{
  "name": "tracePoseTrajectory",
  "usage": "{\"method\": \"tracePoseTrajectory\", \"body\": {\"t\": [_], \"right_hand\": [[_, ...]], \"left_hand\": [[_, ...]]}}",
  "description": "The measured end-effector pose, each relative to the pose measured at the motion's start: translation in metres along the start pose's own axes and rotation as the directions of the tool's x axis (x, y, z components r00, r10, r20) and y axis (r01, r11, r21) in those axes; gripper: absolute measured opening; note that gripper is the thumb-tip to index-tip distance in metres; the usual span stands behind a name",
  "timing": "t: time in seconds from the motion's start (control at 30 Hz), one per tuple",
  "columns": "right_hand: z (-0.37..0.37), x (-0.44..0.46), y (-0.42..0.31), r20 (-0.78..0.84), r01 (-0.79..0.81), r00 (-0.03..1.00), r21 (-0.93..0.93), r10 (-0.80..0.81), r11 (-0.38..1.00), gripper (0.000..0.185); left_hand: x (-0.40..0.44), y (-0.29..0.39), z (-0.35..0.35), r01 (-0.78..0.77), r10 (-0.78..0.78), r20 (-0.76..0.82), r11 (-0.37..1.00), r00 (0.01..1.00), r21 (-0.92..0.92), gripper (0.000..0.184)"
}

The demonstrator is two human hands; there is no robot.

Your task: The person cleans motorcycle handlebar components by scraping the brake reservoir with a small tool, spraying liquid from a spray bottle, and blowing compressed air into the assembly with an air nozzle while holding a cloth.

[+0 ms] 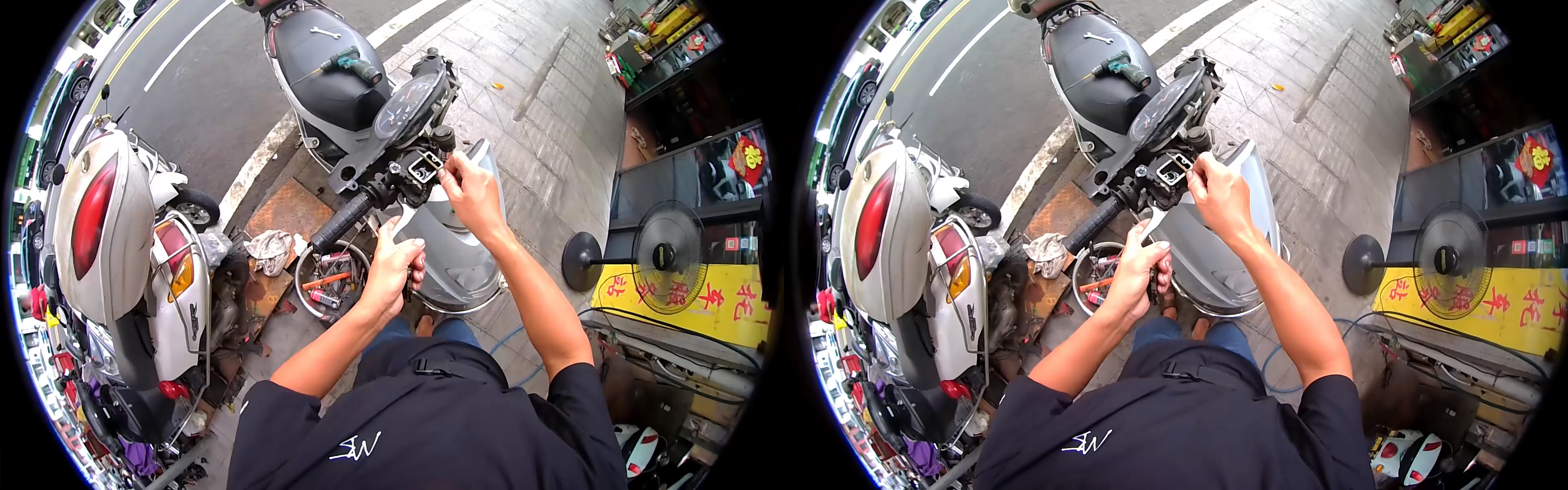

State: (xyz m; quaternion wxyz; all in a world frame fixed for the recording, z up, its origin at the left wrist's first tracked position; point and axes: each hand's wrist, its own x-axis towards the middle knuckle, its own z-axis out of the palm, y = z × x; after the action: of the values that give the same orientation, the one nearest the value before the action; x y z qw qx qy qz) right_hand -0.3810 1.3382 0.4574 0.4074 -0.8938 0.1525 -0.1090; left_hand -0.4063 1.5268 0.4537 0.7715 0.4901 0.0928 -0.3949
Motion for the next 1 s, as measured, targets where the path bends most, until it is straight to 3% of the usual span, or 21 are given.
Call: {"method": "tracePoseTrajectory", "body": {"t": [0.03, 0.1, 0.2, 0.27, 0.33, 0.6, 0.7, 0.8, 0.93, 1.0], "right_hand": [[0.002, -0.003, 0.001, 0.005, -0.006, 1.000, 0.000, 0.006, 1.000, 0.015], [0.005, -0.010, 0.001, -0.014, 0.128, 0.992, -0.018, -0.129, 0.992, 0.016], [-0.001, 0.006, 0.007, -0.005, -0.018, 1.000, 0.027, 0.018, 0.999, 0.016], [0.002, -0.002, 0.001, -0.005, -0.029, 1.000, 0.051, 0.030, 0.998, 0.015], [0.008, -0.013, -0.004, 0.037, 0.149, 0.988, -0.002, -0.149, 0.989, 0.015], [0.001, -0.016, -0.008, 0.028, 0.031, 0.999, 0.169, -0.036, 0.985, 0.015], [-0.002, -0.009, -0.007, 0.077, 0.012, 0.997, 0.095, -0.020, 0.995, 0.015], [0.002, -0.008, -0.005, 0.004, 0.095, 0.995, 0.026, -0.095, 0.995, 0.014], [-0.001, 0.007, -0.005, -0.003, -0.051, 0.999, 0.033, 0.051, 0.998, 0.015], [-0.001, -0.002, -0.013, 0.006, -0.019, 1.000, 0.016, 0.019, 1.000, 0.014]], "left_hand": [[0.001, 0.000, -0.001, 0.017, -0.016, 0.023, 0.999, 1.000, -0.029, 0.076], [0.002, 0.004, -0.002, 0.040, -0.039, 0.032, 0.998, 0.999, -0.053, 0.076], [0.002, 0.004, -0.004, 0.052, -0.047, 0.054, 0.995, 0.997, -0.090, 0.072], [0.000, 0.009, -0.001, 0.086, -0.080, 0.043, 0.982, 0.996, -0.167, 0.047], [0.001, 0.012, -0.001, 0.084, -0.075, 0.057, 0.981, 0.996, -0.177, 0.046], [-0.002, 0.019, -0.008, 0.112, -0.086, 0.113, 0.964, 0.990, -0.240, 0.049], [-0.001, 0.028, -0.018, 0.231, -0.166, 0.198, 0.898, 0.966, -0.375, 0.061], [0.001, 0.042, -0.033, 0.375, -0.240, 0.359, 0.847, 0.902, -0.377, 0.059], [0.010, 0.056, -0.045, 0.476, -0.354, 0.397, 0.838, 0.847, -0.267, 0.056], [0.018, 0.067, -0.050, 0.514, -0.378, 0.431, 0.818, 0.820, -0.260, 0.058]]}}
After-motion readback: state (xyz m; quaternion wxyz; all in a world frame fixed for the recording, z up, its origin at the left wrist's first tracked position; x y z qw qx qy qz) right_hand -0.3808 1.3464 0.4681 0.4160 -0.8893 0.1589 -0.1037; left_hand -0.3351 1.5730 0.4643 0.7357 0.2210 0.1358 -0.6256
